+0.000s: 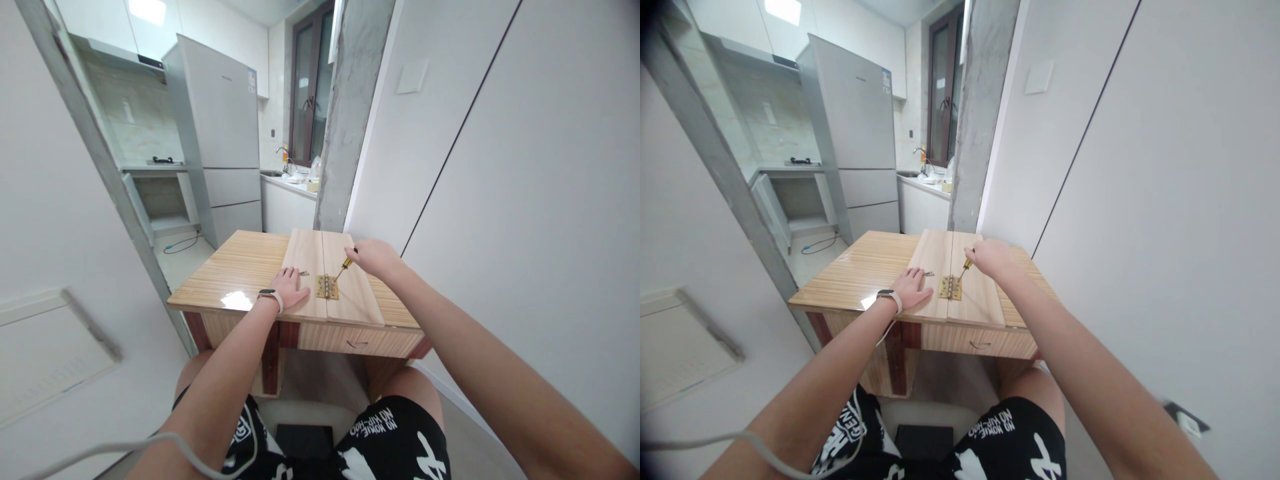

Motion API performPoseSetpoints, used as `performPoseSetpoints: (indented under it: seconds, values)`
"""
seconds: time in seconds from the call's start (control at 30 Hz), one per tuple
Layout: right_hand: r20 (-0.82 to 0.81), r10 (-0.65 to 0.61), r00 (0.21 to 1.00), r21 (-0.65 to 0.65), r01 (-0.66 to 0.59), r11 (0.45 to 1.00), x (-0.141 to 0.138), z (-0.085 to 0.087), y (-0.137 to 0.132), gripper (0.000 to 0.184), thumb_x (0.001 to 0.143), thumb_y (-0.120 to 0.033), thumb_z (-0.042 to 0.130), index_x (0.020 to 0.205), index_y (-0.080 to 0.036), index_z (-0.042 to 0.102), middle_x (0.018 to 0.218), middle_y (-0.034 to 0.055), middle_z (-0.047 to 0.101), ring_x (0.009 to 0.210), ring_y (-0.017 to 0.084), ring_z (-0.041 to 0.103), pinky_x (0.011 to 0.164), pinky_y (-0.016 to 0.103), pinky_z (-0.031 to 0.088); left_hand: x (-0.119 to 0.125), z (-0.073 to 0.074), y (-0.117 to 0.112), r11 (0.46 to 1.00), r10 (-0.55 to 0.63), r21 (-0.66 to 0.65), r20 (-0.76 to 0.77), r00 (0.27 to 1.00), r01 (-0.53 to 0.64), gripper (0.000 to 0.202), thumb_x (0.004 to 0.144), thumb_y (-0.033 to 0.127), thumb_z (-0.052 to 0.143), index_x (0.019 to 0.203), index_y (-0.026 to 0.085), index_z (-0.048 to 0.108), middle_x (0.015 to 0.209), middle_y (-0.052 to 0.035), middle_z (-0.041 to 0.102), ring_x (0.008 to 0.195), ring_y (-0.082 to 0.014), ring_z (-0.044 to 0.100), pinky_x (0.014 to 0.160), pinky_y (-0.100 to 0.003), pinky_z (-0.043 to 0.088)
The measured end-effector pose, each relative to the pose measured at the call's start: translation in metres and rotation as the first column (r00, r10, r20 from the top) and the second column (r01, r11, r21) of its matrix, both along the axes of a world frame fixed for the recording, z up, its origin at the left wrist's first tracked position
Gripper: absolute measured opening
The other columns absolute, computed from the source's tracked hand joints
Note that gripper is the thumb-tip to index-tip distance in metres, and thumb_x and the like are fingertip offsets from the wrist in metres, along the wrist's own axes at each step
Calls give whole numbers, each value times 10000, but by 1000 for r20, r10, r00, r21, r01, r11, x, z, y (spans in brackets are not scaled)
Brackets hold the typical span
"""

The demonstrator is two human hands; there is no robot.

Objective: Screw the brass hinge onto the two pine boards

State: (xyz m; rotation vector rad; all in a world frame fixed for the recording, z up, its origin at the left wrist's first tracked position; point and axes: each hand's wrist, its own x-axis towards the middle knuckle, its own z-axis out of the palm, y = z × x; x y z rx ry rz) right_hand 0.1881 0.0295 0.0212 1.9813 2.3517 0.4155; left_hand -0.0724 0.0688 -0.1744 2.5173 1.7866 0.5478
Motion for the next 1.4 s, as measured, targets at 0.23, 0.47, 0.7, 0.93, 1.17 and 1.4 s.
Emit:
performPoseSetpoints:
  seconds: [0.23, 0.47, 0.7, 0.93, 1.17, 1.4]
  values:
    - [-117, 162, 980, 32, -159, 987, 0, -6, -5, 315, 1054, -439, 466, 1228, -230, 625, 1138, 117, 740, 1032, 256, 669, 836, 308, 448, 0, -1, 1, 1000, 6, -9, 11, 1000, -6, 794, 901, 726, 445, 1503, 209, 434, 1569, -131, 441, 1470, -334, 342, 1221, -469, 265]
    - [-89, 230, 969, -8, -231, 973, 6, -1, 2, 245, 1046, -274, 455, 1219, -230, 623, 1157, 116, 731, 1052, 258, 672, 817, 308, 454, -1, -6, 4, 1000, -10, 30, 8, 1000, 10, 813, 898, 732, 447, 1488, 173, 451, 1550, -144, 455, 1461, -341, 346, 1212, -470, 282]
    - [36, 225, 974, -35, -224, 974, 14, 0, 13, 255, 1037, -296, 462, 1184, -178, 633, 1136, 161, 726, 1043, 281, 680, 859, 353, 465, -1, -8, 6, 1000, -7, 26, 1, 1000, 7, 805, 897, 733, 446, 1492, 190, 450, 1551, -134, 459, 1458, -341, 348, 1213, -484, 279]
    - [97, 183, 978, -36, -180, 983, 13, 3, 8, 445, 1062, -462, 367, 1192, -147, 653, 1139, 195, 727, 1059, 307, 685, 886, 389, 479, -2, -6, 4, 1000, -2, 13, -1, 1000, 3, 816, 899, 732, 443, 1498, 179, 446, 1563, -141, 444, 1465, -343, 338, 1211, -482, 279]
    - [56, 97, 994, -34, -95, 995, 5, 5, 8, 624, 1054, -583, 266, 1172, -164, 713, 1196, 199, 720, 1098, 323, 680, 912, 410, 491, -1, -5, 3, 1000, -1, 9, -10, 1000, 1, 815, 901, 731, 436, 1507, 187, 435, 1568, -137, 440, 1469, -338, 335, 1212, -481, 277]
    - [-41, -60, 997, -22, 60, 998, -5, -1, 9, 623, 1041, -555, 295, 1191, -144, 739, 1149, 207, 736, 1062, 319, 694, 866, 383, 493, 0, -2, 1, 1000, 2, 7, -5, 1000, -2, 796, 903, 725, 441, 1505, 206, 437, 1560, -131, 447, 1460, -337, 348, 1209, -483, 287]
